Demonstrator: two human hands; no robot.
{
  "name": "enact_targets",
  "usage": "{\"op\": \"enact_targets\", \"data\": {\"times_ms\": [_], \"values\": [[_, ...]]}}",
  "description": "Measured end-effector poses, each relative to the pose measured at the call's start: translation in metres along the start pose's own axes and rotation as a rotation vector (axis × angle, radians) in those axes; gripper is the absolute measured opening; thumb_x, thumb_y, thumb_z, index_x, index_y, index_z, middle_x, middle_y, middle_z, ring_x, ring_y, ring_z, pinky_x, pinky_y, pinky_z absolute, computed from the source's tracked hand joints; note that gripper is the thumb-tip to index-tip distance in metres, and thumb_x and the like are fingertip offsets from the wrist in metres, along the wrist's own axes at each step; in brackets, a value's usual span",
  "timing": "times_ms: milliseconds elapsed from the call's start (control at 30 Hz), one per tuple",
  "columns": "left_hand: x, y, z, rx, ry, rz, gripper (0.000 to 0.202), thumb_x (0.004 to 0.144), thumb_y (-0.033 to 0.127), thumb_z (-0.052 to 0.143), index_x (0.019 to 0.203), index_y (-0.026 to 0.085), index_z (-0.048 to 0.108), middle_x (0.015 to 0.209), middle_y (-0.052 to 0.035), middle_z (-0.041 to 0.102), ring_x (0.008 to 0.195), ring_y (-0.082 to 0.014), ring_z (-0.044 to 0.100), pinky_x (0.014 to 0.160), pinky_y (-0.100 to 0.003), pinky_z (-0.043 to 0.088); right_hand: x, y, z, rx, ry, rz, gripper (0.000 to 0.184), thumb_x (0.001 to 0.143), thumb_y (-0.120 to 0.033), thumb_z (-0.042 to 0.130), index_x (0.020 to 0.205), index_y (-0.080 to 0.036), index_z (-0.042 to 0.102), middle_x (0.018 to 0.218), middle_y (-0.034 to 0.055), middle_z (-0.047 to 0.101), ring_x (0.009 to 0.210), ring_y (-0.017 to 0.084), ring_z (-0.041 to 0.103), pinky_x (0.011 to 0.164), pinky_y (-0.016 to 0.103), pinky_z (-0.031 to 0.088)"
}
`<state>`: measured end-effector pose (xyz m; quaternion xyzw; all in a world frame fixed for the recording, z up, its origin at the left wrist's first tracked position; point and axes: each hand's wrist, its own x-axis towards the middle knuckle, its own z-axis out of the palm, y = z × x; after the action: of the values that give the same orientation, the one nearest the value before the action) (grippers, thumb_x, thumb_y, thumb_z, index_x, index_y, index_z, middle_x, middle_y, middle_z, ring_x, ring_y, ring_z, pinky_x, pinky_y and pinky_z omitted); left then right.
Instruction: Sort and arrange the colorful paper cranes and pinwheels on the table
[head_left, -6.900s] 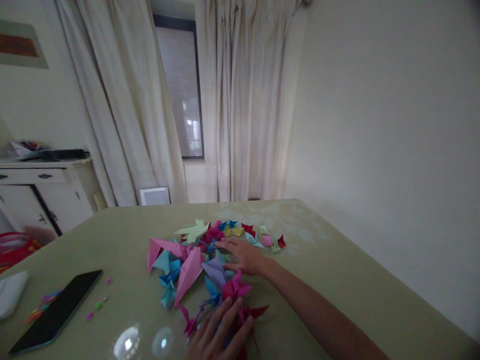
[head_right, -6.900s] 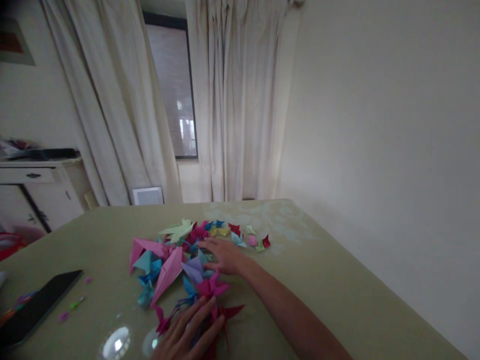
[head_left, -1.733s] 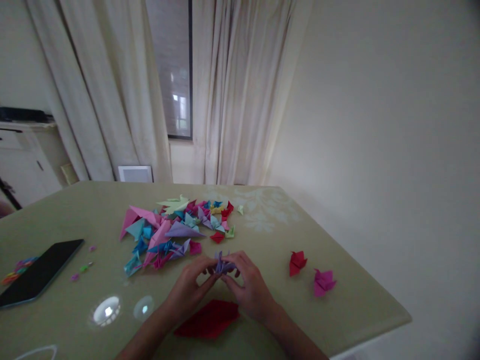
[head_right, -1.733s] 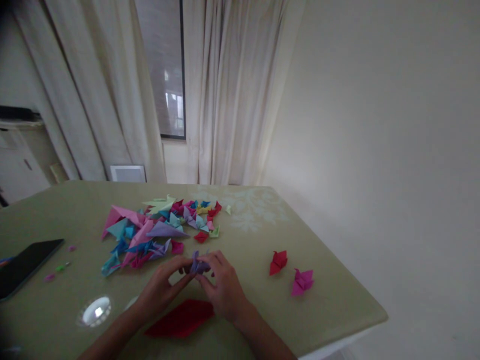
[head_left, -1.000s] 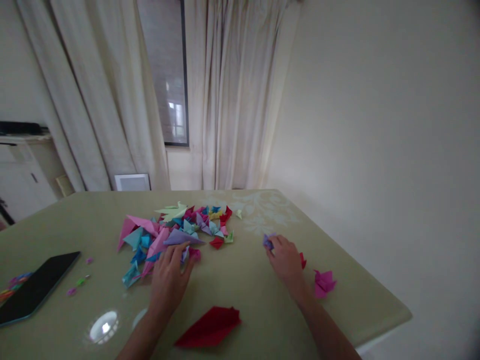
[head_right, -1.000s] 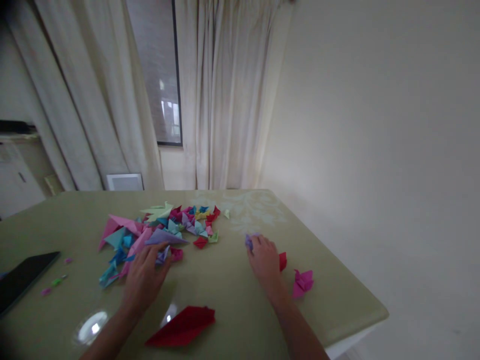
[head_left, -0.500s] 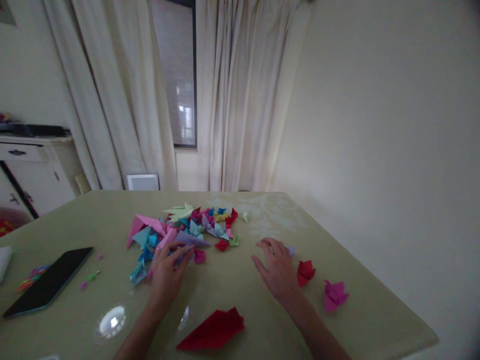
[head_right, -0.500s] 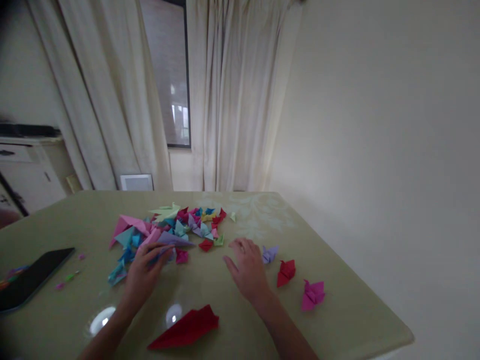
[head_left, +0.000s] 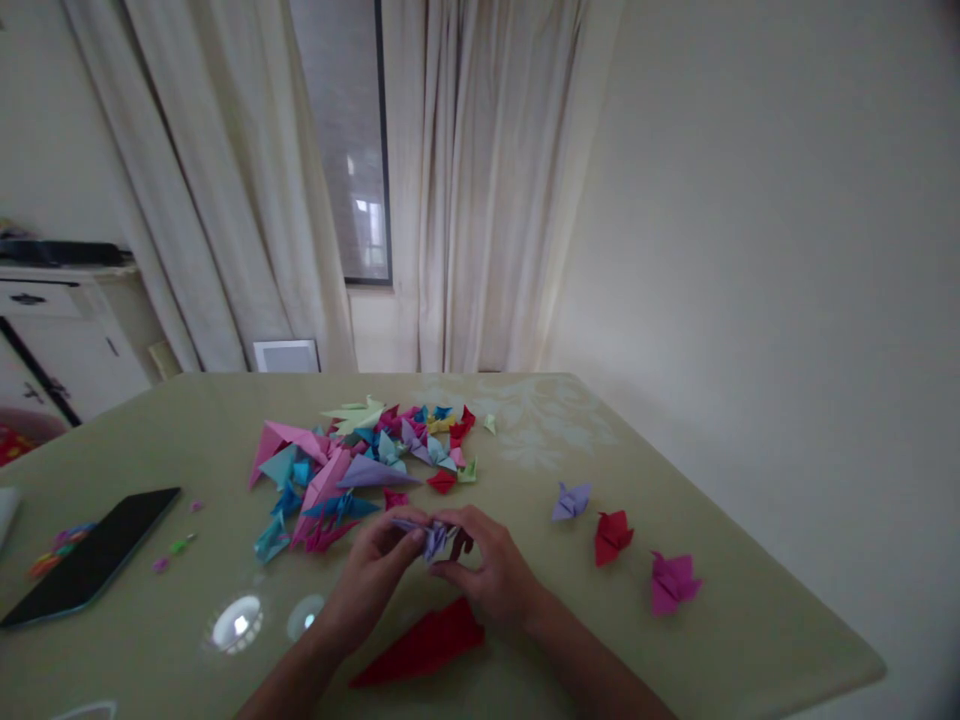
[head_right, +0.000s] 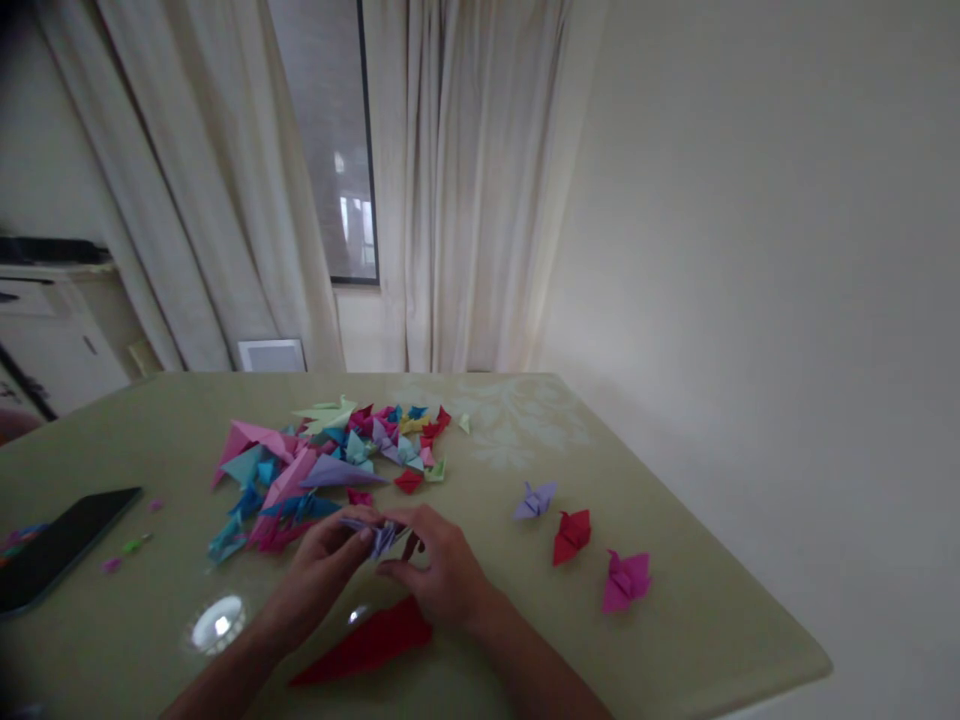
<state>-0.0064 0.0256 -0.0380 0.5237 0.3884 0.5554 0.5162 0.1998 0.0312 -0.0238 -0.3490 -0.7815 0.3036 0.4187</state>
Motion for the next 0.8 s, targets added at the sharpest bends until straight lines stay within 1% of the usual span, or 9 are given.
{"op": "enact_targets", "data": {"times_ms": [67, 133, 200, 300, 367, 467, 667, 733, 800], "values": [[0.001, -0.002, -0.001, 0.029, 0.009, -0.003, 0.041, 0.084, 0.055, 0.084, 0.102, 0.019, 0.075, 0.1, -0.0083, 0.078, 0.096, -0.0254, 0.075, 0.085, -0.036, 0.062, 0.002, 0.003, -0.002, -0.068, -0.014, -0.008, 0.025, 0.093, -0.027, 0.078, 0.118, -0.024, 0.076, 0.105, 0.0043, 0.077, 0.09, 0.02, 0.072, 0.085, 0.031, 0.057], [0.003, -0.006, -0.006, 0.121, 0.019, 0.017, 0.043, 0.089, 0.053, 0.079, 0.117, 0.021, 0.072, 0.109, -0.0091, 0.078, 0.103, -0.026, 0.075, 0.089, -0.038, 0.063, 0.006, 0.007, -0.007, -0.162, 0.051, 0.004, 0.018, 0.095, -0.02, 0.071, 0.112, -0.023, 0.077, 0.102, 0.005, 0.077, 0.089, 0.02, 0.072, 0.085, 0.031, 0.056], [0.006, -0.012, -0.013, 0.321, 0.058, 0.098, 0.043, 0.095, 0.048, 0.07, 0.13, 0.024, 0.067, 0.12, -0.0102, 0.076, 0.108, -0.0263, 0.075, 0.091, -0.04, 0.063, 0.011, 0.013, -0.019, -0.296, 0.175, 0.007, 0.029, 0.094, -0.014, 0.064, 0.119, -0.022, 0.076, 0.11, 0.0082, 0.078, 0.098, 0.023, 0.072, 0.091, 0.035, 0.056], [0.012, -0.022, -0.027, 0.811, 0.091, 0.313, 0.034, 0.102, 0.037, 0.055, 0.13, 0.025, 0.071, 0.125, -0.0112, 0.075, 0.113, -0.0278, 0.072, 0.097, -0.044, 0.059, 0.012, 0.017, -0.053, -0.559, 0.339, -0.003, 0.044, 0.093, -0.009, 0.053, 0.132, -0.019, 0.072, 0.127, 0.0132, 0.076, 0.116, 0.028, 0.068, 0.104, 0.044, 0.052], [0.016, -0.026, -0.035, 1.133, 0.09, 0.417, 0.037, 0.104, 0.029, 0.05, 0.133, 0.025, 0.072, 0.134, -0.012, 0.074, 0.122, -0.0306, 0.068, 0.102, -0.047, 0.055, 0.005, 0.017, -0.079, -0.717, 0.375, 0.009, 0.047, 0.095, -0.01, 0.049, 0.137, -0.018, 0.07, 0.132, 0.0138, 0.075, 0.119, 0.029, 0.067, 0.106, 0.046, 0.05], [0.02, -0.029, -0.043, 1.457, 0.099, 0.459, 0.043, 0.104, 0.018, 0.048, 0.141, 0.025, 0.069, 0.145, -0.0126, 0.07, 0.128, -0.033, 0.065, 0.103, -0.05, 0.05, -0.019, 0.019, -0.103, -0.893, 0.323, 0.049, 0.046, 0.101, -0.016, 0.048, 0.143, -0.018, 0.067, 0.135, 0.0128, 0.074, 0.119, 0.029, 0.067, 0.104, 0.046, 0.05], [0.02, -0.032, -0.045, 1.586, 0.021, 0.497, 0.039, 0.104, 0.012, 0.046, 0.124, 0.025, 0.077, 0.134, -0.0104, 0.076, 0.122, -0.0298, 0.069, 0.104, -0.049, 0.045, -0.09, 0.042, -0.113, -1.082, 0.126, 0.016, 0.039, 0.106, -0.039, 0.057, 0.14, -0.027, 0.07, 0.141, 0.0093, 0.072, 0.121, 0.032, 0.069, 0.103, 0.05, 0.051], [0.018, -0.034, -0.045, 1.564, 0.024, 0.511, 0.039, 0.104, 0.015, 0.046, 0.127, 0.025, 0.076, 0.134, -0.0109, 0.076, 0.122, -0.0298, 0.069, 0.103, -0.048, 0.045, -0.115, 0.047, -0.127, -1.064, 0.2, 0.013, 0.034, 0.106, -0.044, 0.058, 0.132, -0.03, 0.074, 0.14, 0.0087, 0.072, 0.121, 0.03, 0.069, 0.103, 0.048, 0.052], [0.015, -0.035, -0.045, 1.522, 0.035, 0.517, 0.041, 0.104, 0.017, 0.047, 0.134, 0.025, 0.073, 0.137, -0.0113, 0.074, 0.124, -0.0299, 0.068, 0.102, -0.047, 0.046, -0.138, 0.051, -0.148, -1.018, 0.417, 0.062, 0.034, 0.106, -0.048, 0.055, 0.118, -0.026, 0.077, 0.131, 0.0118, 0.074, 0.118, 0.03, 0.07, 0.104, 0.048, 0.052]]}}
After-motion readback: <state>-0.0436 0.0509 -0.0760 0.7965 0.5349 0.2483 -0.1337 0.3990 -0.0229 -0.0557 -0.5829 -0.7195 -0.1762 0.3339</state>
